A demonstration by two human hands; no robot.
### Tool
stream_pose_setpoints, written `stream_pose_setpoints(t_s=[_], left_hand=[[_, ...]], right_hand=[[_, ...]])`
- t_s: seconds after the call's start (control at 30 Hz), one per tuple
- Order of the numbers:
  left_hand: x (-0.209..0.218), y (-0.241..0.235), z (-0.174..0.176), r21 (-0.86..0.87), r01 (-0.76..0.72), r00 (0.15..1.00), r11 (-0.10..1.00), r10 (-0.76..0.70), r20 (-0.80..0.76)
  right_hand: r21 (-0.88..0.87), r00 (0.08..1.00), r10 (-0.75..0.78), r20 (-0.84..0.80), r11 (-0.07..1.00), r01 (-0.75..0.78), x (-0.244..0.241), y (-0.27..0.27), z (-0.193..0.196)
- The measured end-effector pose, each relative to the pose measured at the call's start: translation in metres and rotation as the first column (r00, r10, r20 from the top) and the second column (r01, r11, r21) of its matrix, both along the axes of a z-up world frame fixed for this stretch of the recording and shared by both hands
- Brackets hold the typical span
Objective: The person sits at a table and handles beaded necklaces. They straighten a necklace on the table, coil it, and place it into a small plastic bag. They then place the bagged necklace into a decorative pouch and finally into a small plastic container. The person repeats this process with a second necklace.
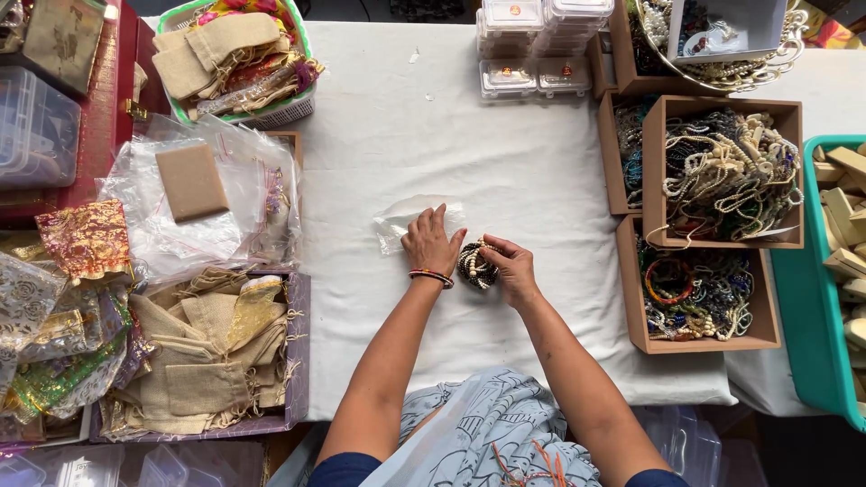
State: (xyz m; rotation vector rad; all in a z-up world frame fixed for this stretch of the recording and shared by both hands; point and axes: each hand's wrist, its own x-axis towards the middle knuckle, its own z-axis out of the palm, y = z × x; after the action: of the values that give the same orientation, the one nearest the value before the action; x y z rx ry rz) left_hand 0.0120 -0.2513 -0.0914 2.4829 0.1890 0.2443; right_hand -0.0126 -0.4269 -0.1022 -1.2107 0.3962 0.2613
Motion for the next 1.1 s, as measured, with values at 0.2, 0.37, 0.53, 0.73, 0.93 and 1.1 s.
stream_pose_setpoints(t_s=[0.2, 0.37, 0.53, 0.73, 0.93, 1.1], left_hand=[[0.008, 0.001, 0.021, 0.19, 0.216, 0.964, 0.958, -0.178, -0.199], [-0.005, 0.02, -0.043, 0.192, 0.401, 0.906, 0.896, -0.418, 0.06], [-0.022, 0.029, -0.033, 0.116, 0.466, 0.862, 0.877, -0.479, 0.166], [-0.023, 0.026, -0.025, 0.038, 0.399, 0.906, 0.916, -0.401, 0.134], [-0.028, 0.031, -0.021, -0.015, 0.387, 0.922, 0.922, -0.386, 0.041], [-0.037, 0.046, -0.003, 0.262, 0.394, 0.869, 0.881, -0.45, 0.207]], right_hand=[[0.016, 0.987, 0.14, -0.078, 0.99, -0.139, -0.009, -0.02, 0.007], [0.093, 0.976, 0.201, -0.077, 0.977, -0.194, 0.003, -0.02, 0.029], [0.095, 0.988, 0.146, -0.052, 0.985, -0.141, 0.029, -0.005, 0.036], [-0.042, 0.998, -0.01, -0.067, 0.999, 0.007, 0.029, -0.008, 0.017], [0.01, 0.998, -0.055, -0.011, 0.998, 0.055, 0.014, -0.016, 0.006], [0.052, 0.998, -0.056, 0.011, 0.997, 0.056, 0.001, -0.013, 0.009]])
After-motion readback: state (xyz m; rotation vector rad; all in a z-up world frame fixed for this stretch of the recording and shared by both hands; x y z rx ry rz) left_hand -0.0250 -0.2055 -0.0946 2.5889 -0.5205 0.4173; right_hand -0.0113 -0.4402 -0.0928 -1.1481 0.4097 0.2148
